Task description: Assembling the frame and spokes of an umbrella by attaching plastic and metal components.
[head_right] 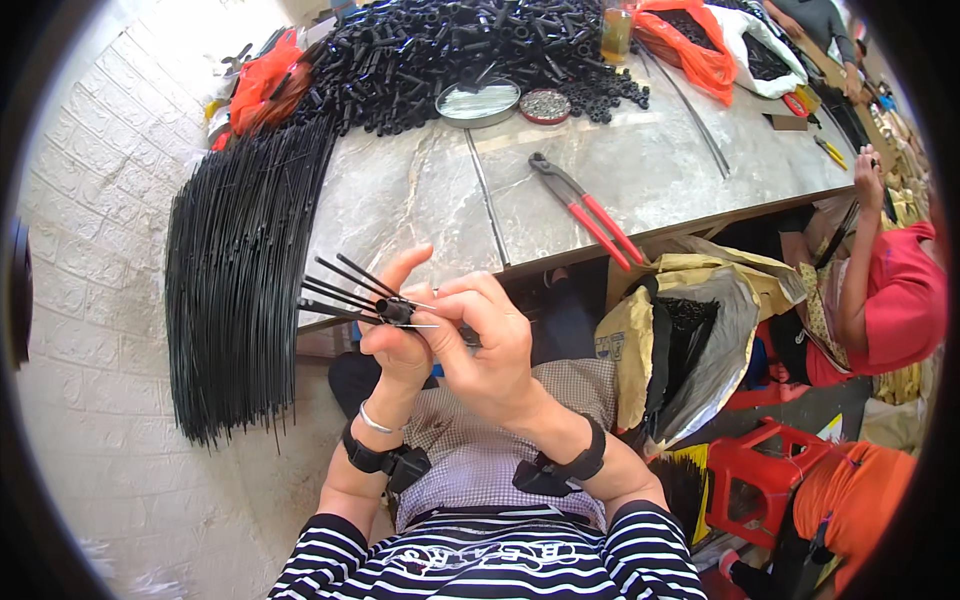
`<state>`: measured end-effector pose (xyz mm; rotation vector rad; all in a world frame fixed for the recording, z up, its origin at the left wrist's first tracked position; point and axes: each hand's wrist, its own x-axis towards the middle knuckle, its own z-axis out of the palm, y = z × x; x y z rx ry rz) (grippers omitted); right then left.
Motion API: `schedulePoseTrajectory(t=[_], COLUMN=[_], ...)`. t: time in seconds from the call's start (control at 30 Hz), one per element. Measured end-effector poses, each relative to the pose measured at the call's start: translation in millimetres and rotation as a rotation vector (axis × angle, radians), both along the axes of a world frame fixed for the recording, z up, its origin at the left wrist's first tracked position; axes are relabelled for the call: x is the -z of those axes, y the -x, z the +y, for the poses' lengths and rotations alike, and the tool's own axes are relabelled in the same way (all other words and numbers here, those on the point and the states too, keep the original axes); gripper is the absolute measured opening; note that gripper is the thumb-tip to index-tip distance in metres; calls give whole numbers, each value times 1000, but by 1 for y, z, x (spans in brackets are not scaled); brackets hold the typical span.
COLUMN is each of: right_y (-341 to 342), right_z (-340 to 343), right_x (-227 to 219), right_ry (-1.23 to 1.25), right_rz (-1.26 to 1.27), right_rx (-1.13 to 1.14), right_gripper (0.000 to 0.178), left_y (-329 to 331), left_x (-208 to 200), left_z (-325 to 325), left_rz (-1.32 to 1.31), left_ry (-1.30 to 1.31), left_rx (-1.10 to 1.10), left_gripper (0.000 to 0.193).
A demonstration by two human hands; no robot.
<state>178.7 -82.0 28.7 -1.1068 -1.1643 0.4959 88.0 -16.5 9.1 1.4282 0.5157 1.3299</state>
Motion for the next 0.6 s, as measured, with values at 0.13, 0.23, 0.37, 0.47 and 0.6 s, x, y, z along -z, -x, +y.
schedulePoseTrajectory(t=[0.13, 0.23, 0.37, 0.47, 0.6], right_y=[-45, -108, -162, -179, -132], right_z=[12, 33, 50, 55, 29], right_x=[-3, 17, 60, 70, 3], right_ry=[70, 208, 548, 469, 534], right_rz=[-476, -909, -1167, -1165, -448], right_rx=[-51, 352, 547, 476, -74], right_gripper=[25, 51, 44, 28, 25], left_y=[13, 31, 30, 33, 38], left_x=[16, 19, 21, 20, 12], left_z=[10, 26, 36, 38, 39], left_rz=[10, 41, 51, 50, 59], left_ry=[10, -21, 10, 77, 120], left_rx=[41, 31, 114, 187, 130], left_gripper=[86, 91, 87, 83, 86])
